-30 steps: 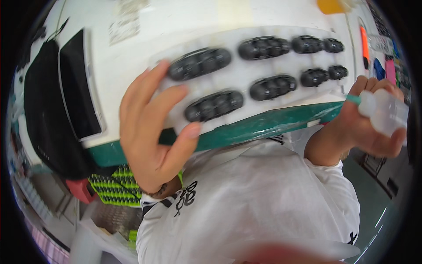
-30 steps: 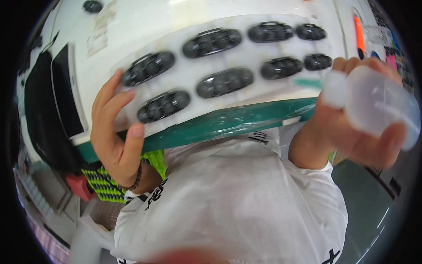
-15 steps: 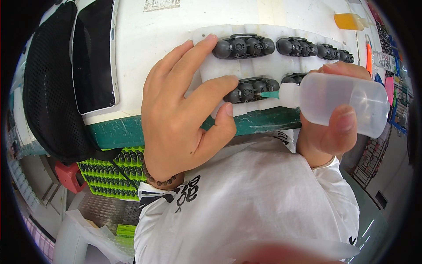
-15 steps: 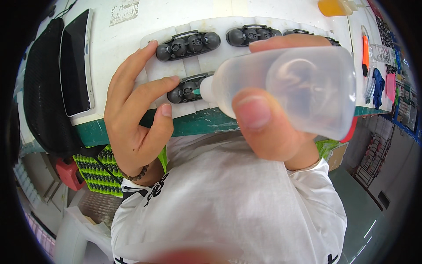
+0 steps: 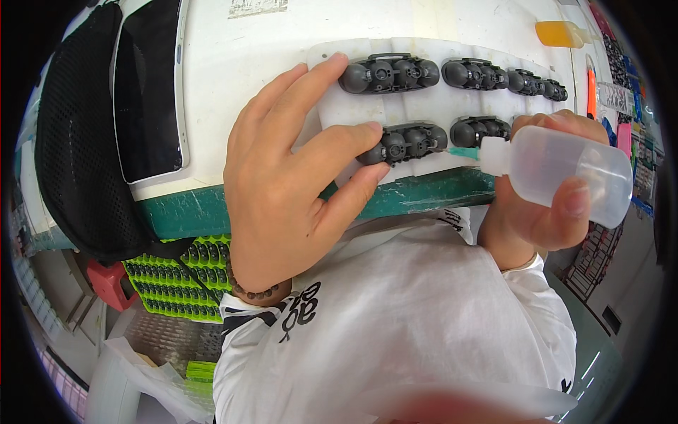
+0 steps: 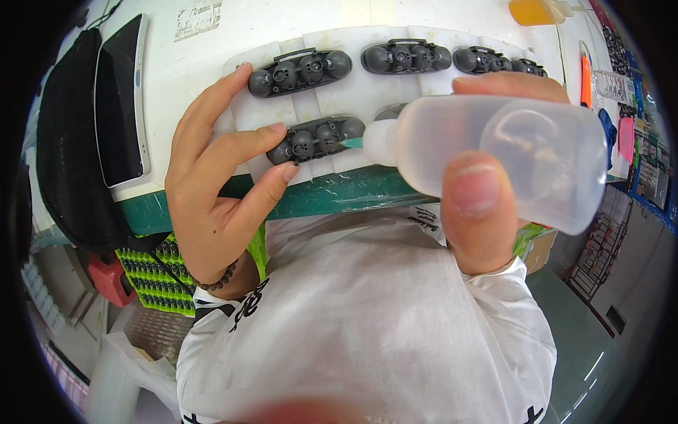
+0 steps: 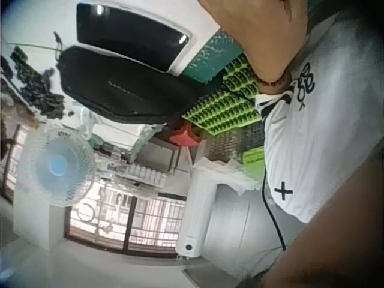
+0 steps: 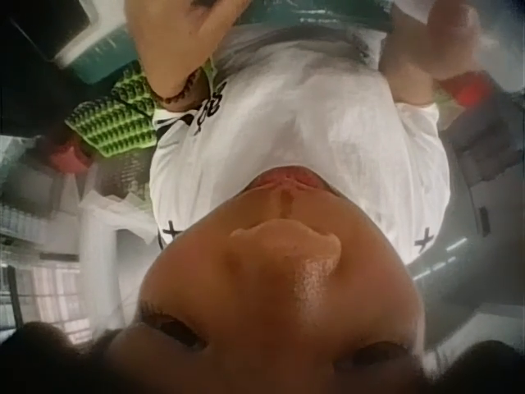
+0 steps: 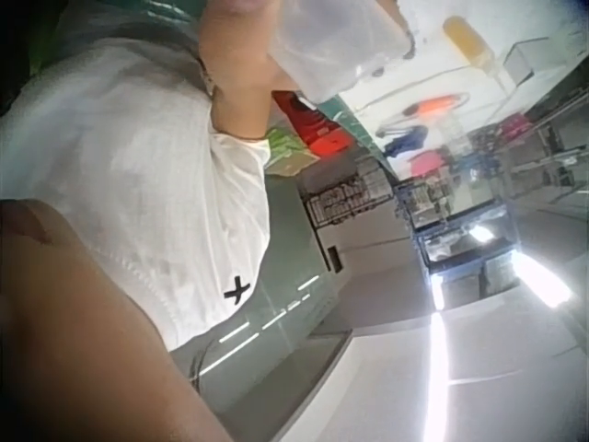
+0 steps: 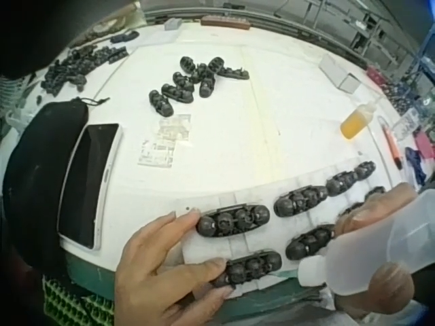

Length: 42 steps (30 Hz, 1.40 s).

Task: The user is assembling small plastic components, applying liquid, and using a tool for precision assembly.

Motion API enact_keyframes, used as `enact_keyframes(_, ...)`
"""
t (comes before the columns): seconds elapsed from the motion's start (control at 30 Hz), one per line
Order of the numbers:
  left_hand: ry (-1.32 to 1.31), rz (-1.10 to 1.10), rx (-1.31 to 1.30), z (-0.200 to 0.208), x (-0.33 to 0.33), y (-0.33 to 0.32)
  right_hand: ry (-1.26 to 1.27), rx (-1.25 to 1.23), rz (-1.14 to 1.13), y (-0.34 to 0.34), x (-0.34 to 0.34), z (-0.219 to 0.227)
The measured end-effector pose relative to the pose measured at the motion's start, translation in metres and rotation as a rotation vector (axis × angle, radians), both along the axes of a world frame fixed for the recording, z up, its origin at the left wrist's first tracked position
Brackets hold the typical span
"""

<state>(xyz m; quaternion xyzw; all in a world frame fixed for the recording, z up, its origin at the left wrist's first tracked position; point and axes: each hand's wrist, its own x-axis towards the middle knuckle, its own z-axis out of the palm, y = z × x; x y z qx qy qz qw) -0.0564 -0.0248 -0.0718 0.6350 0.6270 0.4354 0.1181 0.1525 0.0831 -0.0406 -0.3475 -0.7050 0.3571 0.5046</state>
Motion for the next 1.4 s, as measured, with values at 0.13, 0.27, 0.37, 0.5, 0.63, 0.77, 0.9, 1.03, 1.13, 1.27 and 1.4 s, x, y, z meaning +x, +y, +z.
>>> enact_keyframes(0.13,0.0,0.011,-0.008,-0.002,0.0,-0.002,-0.15,0.001,0.117,0.0,-0.002,0.002)
enact_keyframes(0.27,0.005,0.02,-0.014,-0.001,0.0,-0.002,-0.045,-0.141,0.082,-0.008,-0.011,0.004)
enact_keyframes(0.37,0.0,0.002,-0.012,0.002,-0.001,0.001,-0.037,-0.108,0.077,-0.004,-0.004,0.007)
enact_keyframes(0.5,-0.01,0.033,-0.004,0.001,0.0,-0.001,0.195,-0.062,0.082,0.012,0.009,0.0)
enact_keyframes(0.63,0.03,0.03,-0.027,0.006,-0.001,-0.003,0.292,0.008,-0.047,0.02,0.014,-0.003)
enact_keyframes(0.77,0.055,0.051,-0.06,0.009,-0.002,-0.003,0.228,0.004,-0.107,0.019,0.018,-0.003)
enact_keyframes(0.9,0.046,0.058,-0.074,0.007,-0.001,-0.003,0.222,0.057,-0.108,0.025,0.023,-0.01)
enact_keyframes(1.03,0.057,0.055,-0.095,0.005,0.0,-0.004,0.191,0.038,-0.128,0.024,0.022,-0.012)
enact_keyframes(1.13,0.042,0.069,-0.091,0.004,0.002,-0.003,0.166,0.062,-0.136,0.023,0.019,-0.011)
enact_keyframes(1.27,-0.02,0.078,-0.042,0.0,0.003,-0.002,0.261,0.017,-0.091,0.027,0.03,-0.011)
enact_keyframes(1.4,-0.015,0.087,-0.055,0.002,0.003,-0.003,0.365,0.011,-0.005,0.039,0.042,-0.013)
